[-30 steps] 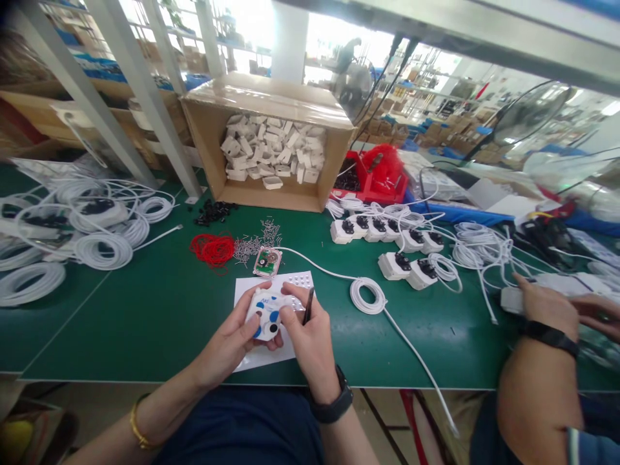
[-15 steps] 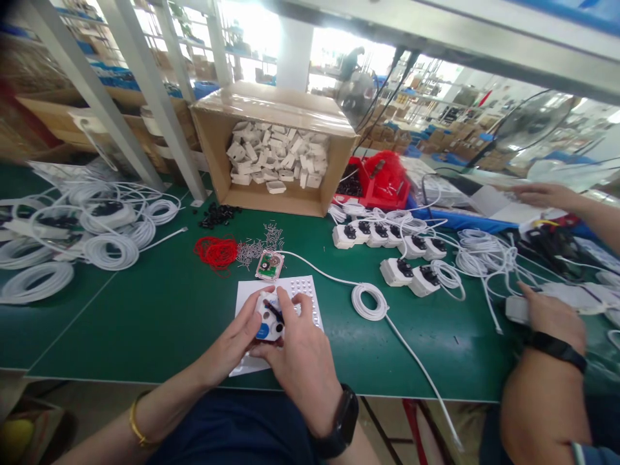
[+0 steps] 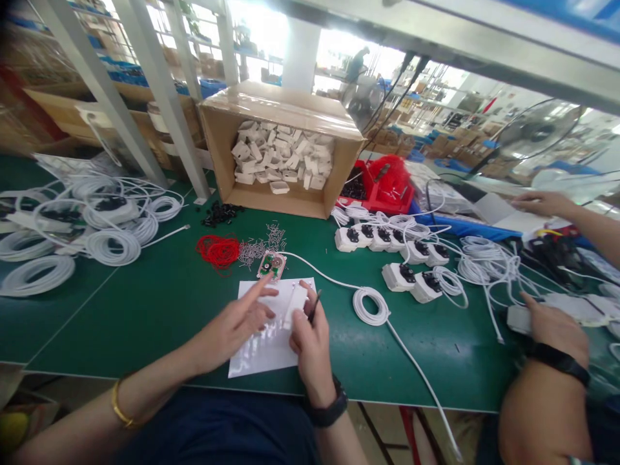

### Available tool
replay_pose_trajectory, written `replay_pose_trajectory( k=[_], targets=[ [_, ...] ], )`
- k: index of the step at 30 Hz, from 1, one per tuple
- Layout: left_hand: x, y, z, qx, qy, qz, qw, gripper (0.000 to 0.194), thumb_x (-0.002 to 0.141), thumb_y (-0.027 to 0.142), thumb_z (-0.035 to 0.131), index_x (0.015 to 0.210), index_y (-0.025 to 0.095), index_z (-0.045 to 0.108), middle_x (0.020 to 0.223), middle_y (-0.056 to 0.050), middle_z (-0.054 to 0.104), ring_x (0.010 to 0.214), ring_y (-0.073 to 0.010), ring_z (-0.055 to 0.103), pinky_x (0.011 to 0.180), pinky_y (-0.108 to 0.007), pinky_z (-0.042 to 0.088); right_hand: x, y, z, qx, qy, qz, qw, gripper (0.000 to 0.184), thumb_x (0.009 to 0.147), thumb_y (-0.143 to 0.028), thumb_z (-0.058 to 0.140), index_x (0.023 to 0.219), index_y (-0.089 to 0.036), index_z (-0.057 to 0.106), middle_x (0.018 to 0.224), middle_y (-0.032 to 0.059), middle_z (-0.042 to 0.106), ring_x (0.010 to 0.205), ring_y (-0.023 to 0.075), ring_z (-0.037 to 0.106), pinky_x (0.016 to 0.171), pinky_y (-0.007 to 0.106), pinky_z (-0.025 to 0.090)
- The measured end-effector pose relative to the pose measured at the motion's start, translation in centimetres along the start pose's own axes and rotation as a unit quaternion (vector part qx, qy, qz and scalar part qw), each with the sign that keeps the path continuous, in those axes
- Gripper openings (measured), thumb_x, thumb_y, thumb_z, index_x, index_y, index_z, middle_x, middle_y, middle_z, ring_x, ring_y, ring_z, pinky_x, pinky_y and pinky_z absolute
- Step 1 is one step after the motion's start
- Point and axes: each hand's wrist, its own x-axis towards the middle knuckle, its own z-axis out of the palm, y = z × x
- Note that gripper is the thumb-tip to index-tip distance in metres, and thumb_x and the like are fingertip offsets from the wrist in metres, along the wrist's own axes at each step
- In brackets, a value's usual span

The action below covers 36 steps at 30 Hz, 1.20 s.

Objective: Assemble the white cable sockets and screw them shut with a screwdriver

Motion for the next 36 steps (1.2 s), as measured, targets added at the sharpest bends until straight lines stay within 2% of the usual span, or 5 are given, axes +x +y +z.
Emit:
replay_pose_trajectory(
  k=[4, 17, 23, 30, 36],
  targets=[
    [2.9, -1.8, -4.0, 0.258, 0.139, 0.039, 0.955, 0.067, 0.077, 0.035, 0.062, 0.136, 0.02, 0.033, 0.133, -0.012, 0.044, 0.119, -0.0306, 0.039, 0.101, -0.051, 0.033, 0.9, -0.8, -2.3, 0.252, -0.02, 0.124, 0.959, 0.042, 0.078, -0.045, 0.048, 0.117, -0.029, 0.05, 0.073, -0.0028, 0.053, 0.042, 0.0041, 0.012, 0.039, 0.017, 0.012],
    [9.0, -3.8, -5.2, 0.346, 0.018, 0.128, 0.929, 0.058, 0.072, 0.045, 0.065, 0.119, 0.016, 0.048, 0.114, -0.012, 0.052, 0.111, -0.028, 0.044, 0.094, -0.042, 0.039, 1.7, -1.6, -4.8, 0.288, -0.079, 0.197, 0.934, 0.046, 0.082, -0.048, 0.039, 0.119, -0.025, 0.053, 0.09, 0.0068, 0.059, 0.046, 0.0064, 0.011, 0.04, 0.017, 0.008],
    [9.0, -2.8, -5.0, 0.283, 0.064, 0.088, 0.953, 0.058, 0.067, 0.036, 0.067, 0.118, 0.018, 0.046, 0.112, -0.009, 0.054, 0.105, -0.0266, 0.049, 0.088, -0.04, 0.042, 2.1, -1.4, -5.8, -0.164, 0.024, 0.061, 0.984, 0.051, 0.079, -0.051, 0.047, 0.121, -0.022, 0.051, 0.083, 0.0033, 0.055, 0.045, 0.0072, 0.029, 0.041, 0.02, 0.026],
    [8.0, -1.5, -4.1, 0.211, 0.057, 0.071, 0.973, 0.056, 0.066, 0.031, 0.068, 0.116, 0.02, 0.045, 0.111, -0.007, 0.057, 0.097, -0.0248, 0.056, 0.083, -0.039, 0.045, 1.8, -2.3, -4.8, -0.592, 0.124, -0.067, 0.793, 0.06, 0.081, -0.049, 0.05, 0.132, -0.017, 0.045, 0.111, 0.0176, 0.05, 0.081, 0.0273, 0.057, 0.065, 0.037, 0.044],
    [6.0, 0.4, -2.9, 0.145, 0.042, 0.098, 0.984, 0.059, 0.067, 0.028, 0.069, 0.12, 0.022, 0.043, 0.118, -0.007, 0.055, 0.099, -0.023, 0.056, 0.085, -0.038, 0.047, 3.2, -2.8, -1.3, -0.241, -0.011, -0.061, 0.969, 0.046, 0.087, -0.05, 0.043, 0.113, -0.015, 0.06, 0.071, 0.0043, 0.057, 0.059, 0.0144, 0.051, 0.054, 0.026, 0.042]
  ],
)
